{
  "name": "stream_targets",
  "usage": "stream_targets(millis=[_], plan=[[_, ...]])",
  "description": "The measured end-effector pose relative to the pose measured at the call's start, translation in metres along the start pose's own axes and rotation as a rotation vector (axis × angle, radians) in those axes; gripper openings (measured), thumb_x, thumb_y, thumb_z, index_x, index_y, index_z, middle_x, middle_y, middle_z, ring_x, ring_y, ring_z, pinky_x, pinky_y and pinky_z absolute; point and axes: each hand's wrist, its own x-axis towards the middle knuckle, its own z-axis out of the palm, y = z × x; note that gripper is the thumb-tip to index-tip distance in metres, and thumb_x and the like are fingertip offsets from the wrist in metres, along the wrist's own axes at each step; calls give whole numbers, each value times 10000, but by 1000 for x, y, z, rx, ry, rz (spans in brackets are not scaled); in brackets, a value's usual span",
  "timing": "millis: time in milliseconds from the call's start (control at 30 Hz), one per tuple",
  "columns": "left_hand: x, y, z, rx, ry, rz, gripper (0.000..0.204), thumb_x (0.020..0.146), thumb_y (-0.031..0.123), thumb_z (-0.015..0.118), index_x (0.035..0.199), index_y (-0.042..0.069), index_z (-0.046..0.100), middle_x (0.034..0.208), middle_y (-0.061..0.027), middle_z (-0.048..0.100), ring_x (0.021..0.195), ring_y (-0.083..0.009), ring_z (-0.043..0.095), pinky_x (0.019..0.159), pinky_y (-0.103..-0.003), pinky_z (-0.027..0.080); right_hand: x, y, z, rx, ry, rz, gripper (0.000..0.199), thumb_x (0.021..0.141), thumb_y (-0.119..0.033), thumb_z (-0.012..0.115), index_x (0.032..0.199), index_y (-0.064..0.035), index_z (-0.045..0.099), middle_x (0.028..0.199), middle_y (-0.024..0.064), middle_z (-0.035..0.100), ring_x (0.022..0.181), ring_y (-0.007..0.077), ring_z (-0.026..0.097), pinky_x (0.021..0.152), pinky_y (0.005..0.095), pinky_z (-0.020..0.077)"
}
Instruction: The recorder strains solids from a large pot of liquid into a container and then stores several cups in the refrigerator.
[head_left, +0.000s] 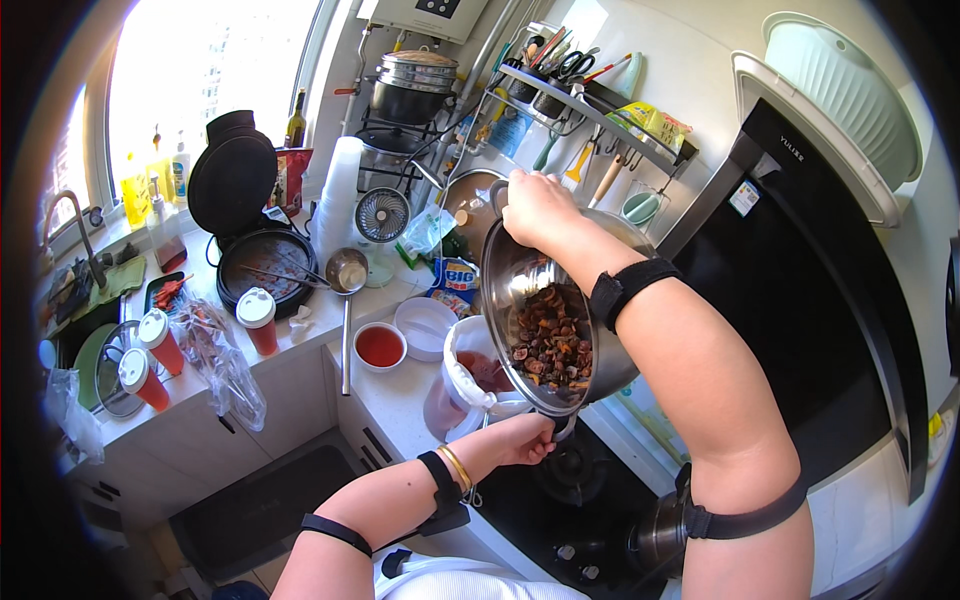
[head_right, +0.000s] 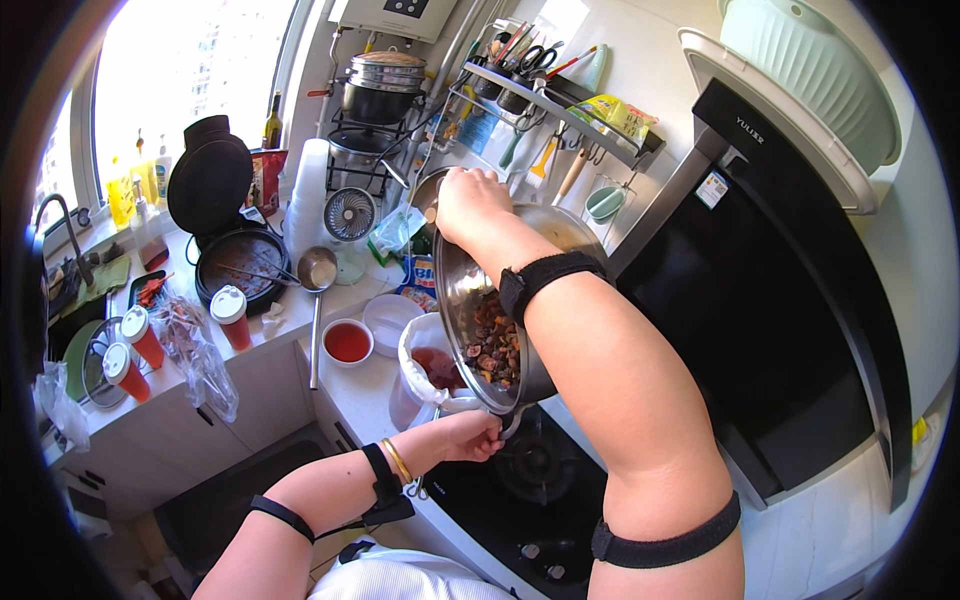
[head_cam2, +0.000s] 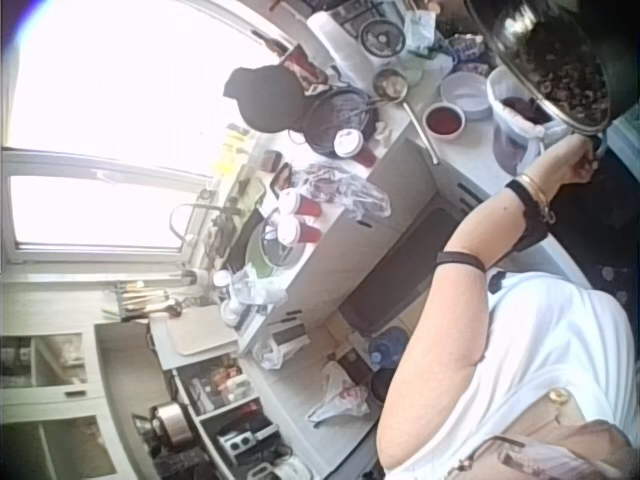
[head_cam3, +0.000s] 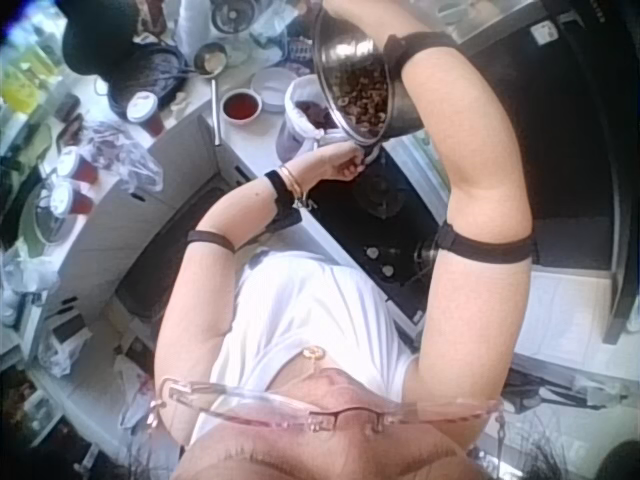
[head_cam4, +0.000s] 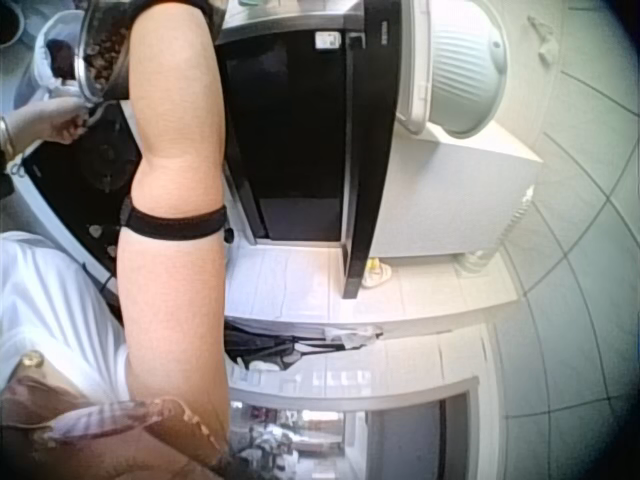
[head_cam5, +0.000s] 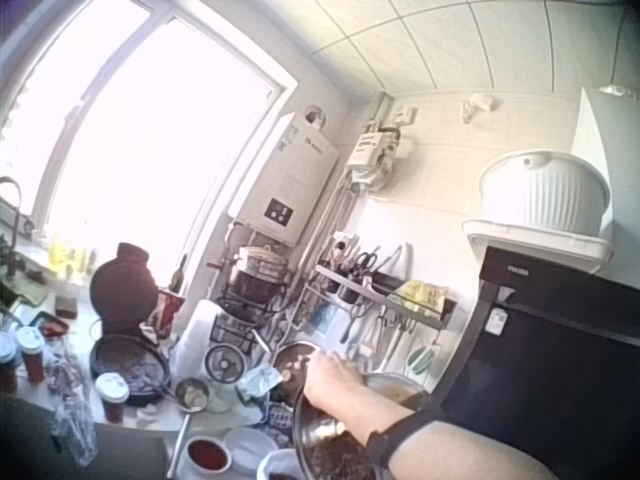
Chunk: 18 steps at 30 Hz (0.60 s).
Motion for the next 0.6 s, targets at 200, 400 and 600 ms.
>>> stream_targets(millis=[200,400,600], plan=[[-4,1,2,5,28,2,60,744,24,448,780,62,418,740,-81,488,515,-95,390,437,-181,330,0,-3,0,6,-13,-7,344,822,-181,575,1097,24,549,1125,221,597,1106,361,541,962,419,430],[-1,3,1,1,29,-11,68,742,18,450,782,62,418,743,-80,491,510,-93,387,431,-181,328,0,-2,-1,4,-3,-12,344,825,-184,578,1100,21,549,1131,219,592,1105,362,538,965,420,427],[1,3,1,-5,41,9,53,721,47,464,748,60,420,666,-64,478,464,-97,391,405,-183,323,0,0,-1,14,-13,-8,368,828,-200,593,1122,14,535,1138,215,587,1113,359,528,969,420,420]])
